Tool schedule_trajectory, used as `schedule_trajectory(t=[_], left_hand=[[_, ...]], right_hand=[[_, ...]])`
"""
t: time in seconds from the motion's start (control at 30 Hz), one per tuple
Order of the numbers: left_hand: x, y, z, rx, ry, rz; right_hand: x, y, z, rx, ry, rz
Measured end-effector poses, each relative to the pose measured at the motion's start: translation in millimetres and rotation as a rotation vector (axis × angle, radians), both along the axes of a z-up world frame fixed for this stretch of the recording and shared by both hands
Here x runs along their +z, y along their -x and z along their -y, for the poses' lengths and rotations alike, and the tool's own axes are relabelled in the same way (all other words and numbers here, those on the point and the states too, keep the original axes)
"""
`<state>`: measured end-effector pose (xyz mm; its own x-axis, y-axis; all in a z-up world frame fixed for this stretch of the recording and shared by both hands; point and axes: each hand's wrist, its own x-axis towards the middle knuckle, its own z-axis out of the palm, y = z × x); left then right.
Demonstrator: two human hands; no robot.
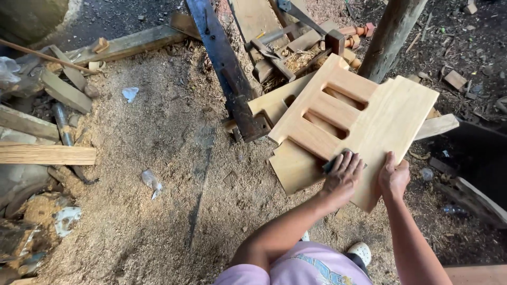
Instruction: The person sands a light-colored wooden board with three rectangular cutouts using a sanding block. They work on the flat surfaces and the edges of the cutouts, flipping the board over to sand the other side as well.
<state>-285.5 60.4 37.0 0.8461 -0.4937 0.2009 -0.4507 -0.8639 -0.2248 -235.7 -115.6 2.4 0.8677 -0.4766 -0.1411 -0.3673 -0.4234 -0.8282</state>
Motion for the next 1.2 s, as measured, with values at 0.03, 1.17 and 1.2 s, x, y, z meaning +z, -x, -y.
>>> schedule_trajectory(t=[0.03, 1.17, 1.2], left_hand=[[16, -5, -11, 0.074, 0.366, -0.257], [-9, -137, -79, -0.003, -0.045, -0.428], [-25, -146, -91, -0.002, -0.045, -0.43]], right_hand=[[-2, -2, 0, 0.001, 0.015, -0.044], [-5, 4, -2, 0.023, -0.016, 0.164], [0, 4, -3, 0.025, -0.017, 0.162]])
